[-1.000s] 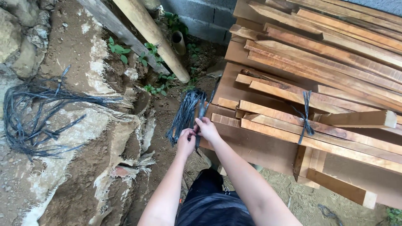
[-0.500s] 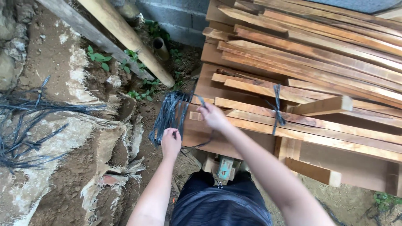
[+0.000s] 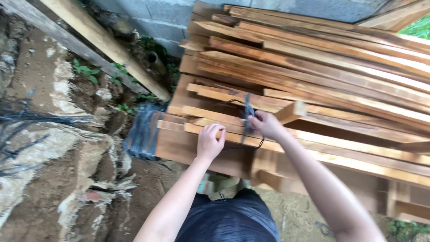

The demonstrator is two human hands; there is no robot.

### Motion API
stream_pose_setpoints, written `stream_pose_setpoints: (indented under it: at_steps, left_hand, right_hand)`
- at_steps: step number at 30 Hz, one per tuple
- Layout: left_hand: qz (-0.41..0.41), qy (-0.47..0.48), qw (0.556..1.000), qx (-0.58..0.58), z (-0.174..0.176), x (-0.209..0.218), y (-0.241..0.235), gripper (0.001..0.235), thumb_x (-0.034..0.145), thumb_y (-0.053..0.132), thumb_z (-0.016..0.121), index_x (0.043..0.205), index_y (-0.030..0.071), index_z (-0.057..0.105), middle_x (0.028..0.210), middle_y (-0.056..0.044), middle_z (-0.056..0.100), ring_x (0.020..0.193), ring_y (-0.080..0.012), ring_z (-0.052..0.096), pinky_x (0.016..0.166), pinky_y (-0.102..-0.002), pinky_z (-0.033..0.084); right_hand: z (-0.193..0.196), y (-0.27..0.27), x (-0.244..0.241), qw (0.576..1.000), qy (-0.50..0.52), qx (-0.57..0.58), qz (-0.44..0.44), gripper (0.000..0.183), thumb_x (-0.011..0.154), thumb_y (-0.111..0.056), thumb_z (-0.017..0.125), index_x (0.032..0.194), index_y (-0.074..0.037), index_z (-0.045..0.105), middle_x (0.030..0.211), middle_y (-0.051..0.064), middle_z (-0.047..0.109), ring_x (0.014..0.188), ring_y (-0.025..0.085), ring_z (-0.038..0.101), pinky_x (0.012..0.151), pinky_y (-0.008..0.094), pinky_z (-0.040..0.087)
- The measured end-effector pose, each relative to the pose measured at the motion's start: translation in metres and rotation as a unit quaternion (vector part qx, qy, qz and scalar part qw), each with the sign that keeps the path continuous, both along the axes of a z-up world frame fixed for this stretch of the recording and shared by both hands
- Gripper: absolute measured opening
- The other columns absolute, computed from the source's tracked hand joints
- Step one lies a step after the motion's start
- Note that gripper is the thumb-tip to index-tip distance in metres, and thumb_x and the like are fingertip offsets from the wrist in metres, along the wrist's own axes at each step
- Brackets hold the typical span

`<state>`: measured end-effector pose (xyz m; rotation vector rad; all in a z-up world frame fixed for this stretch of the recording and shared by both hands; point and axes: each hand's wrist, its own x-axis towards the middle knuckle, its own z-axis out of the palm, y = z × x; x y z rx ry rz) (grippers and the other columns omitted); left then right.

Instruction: The person ties bundles of wooden planks together using black plastic straps. They wrap the straps around the planks, pull them tight, and tie knots to secure the bundles. The person handles the planks and straps repeatedly to organize and secure them.

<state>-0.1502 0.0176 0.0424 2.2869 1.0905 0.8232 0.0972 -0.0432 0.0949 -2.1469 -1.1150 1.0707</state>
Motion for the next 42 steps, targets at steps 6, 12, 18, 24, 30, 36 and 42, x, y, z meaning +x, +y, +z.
stream_pose_setpoints:
  at_steps: [6,12,18,24,30,36,42]
  left_hand:
    - [-0.131,0.016,0.991,-0.016,-0.010,0.110,-0.045,0.022,0.081,0.028,0.078,0.103,0.023,0.072,0.107,0.000,0.072,0.108,-0.0253,0.068,0.090,-0.039,0.055]
    - [-0.155,0.270,0.950,-0.035,-0.014,0.154,-0.091,0.047,0.077,0.044,0.081,0.121,0.030,0.070,0.137,0.006,0.060,0.130,-0.0261,0.051,0.098,-0.044,0.050]
    - [-0.117,0.334,0.933,-0.061,-0.016,0.167,-0.119,0.064,0.081,0.037,0.081,0.140,0.029,0.056,0.154,0.002,0.042,0.144,-0.0292,0.034,0.113,-0.054,0.035]
    - [-0.098,0.364,0.924,-0.065,-0.004,0.178,-0.124,0.063,0.083,0.034,0.080,0.140,0.030,0.055,0.154,0.003,0.040,0.145,-0.0289,0.034,0.113,-0.055,0.038]
    - [-0.096,0.387,0.915,-0.063,-0.016,0.184,-0.120,0.062,0.080,0.034,0.083,0.136,0.030,0.057,0.152,0.003,0.041,0.143,-0.0308,0.039,0.110,-0.054,0.043]
    - [-0.124,0.437,0.884,-0.109,-0.034,0.194,-0.096,0.064,0.080,0.047,0.078,0.139,0.030,0.058,0.153,0.003,0.039,0.144,-0.0354,0.039,0.104,-0.058,0.050]
    - [-0.133,0.531,0.815,-0.188,-0.066,0.237,-0.061,0.056,0.081,0.069,0.062,0.124,0.036,0.072,0.143,0.000,0.059,0.140,-0.0293,0.053,0.112,-0.053,0.043]
  right_hand:
    - [-0.094,-0.082,0.054,0.991,0.108,-0.040,-0.070,0.029,0.092,-0.044,0.067,0.078,-0.019,0.074,0.054,0.000,0.066,0.053,0.014,0.066,0.050,0.026,0.053]
    - [-0.097,-0.177,0.119,0.981,-0.189,0.018,-0.039,0.019,0.092,-0.039,0.068,0.098,-0.022,0.072,0.096,0.003,0.072,0.091,0.031,0.074,0.080,0.045,0.059]
    - [-0.086,-0.255,0.189,0.860,-0.469,0.194,-0.043,0.017,0.078,-0.022,0.079,0.085,-0.009,0.070,0.116,0.005,0.067,0.111,0.030,0.064,0.097,0.041,0.053]
    - [-0.089,-0.287,0.188,0.918,-0.378,0.098,-0.062,0.026,0.093,-0.034,0.070,0.098,-0.008,0.065,0.147,0.008,0.053,0.140,0.037,0.045,0.117,0.049,0.036]
    - [-0.070,-0.286,0.193,0.976,-0.201,-0.004,-0.088,0.043,0.090,-0.049,0.070,0.109,-0.010,0.063,0.162,0.002,0.033,0.154,0.039,0.022,0.123,0.065,0.022]
    - [-0.113,-0.284,0.221,0.981,-0.171,-0.031,-0.084,0.040,0.089,-0.057,0.070,0.109,-0.022,0.068,0.163,-0.005,0.029,0.157,0.034,0.016,0.126,0.061,0.013]
    - [-0.149,-0.294,0.241,0.971,-0.192,0.103,-0.094,0.031,0.091,-0.048,0.074,0.100,-0.019,0.070,0.147,-0.005,0.055,0.143,0.033,0.040,0.121,0.051,0.029]
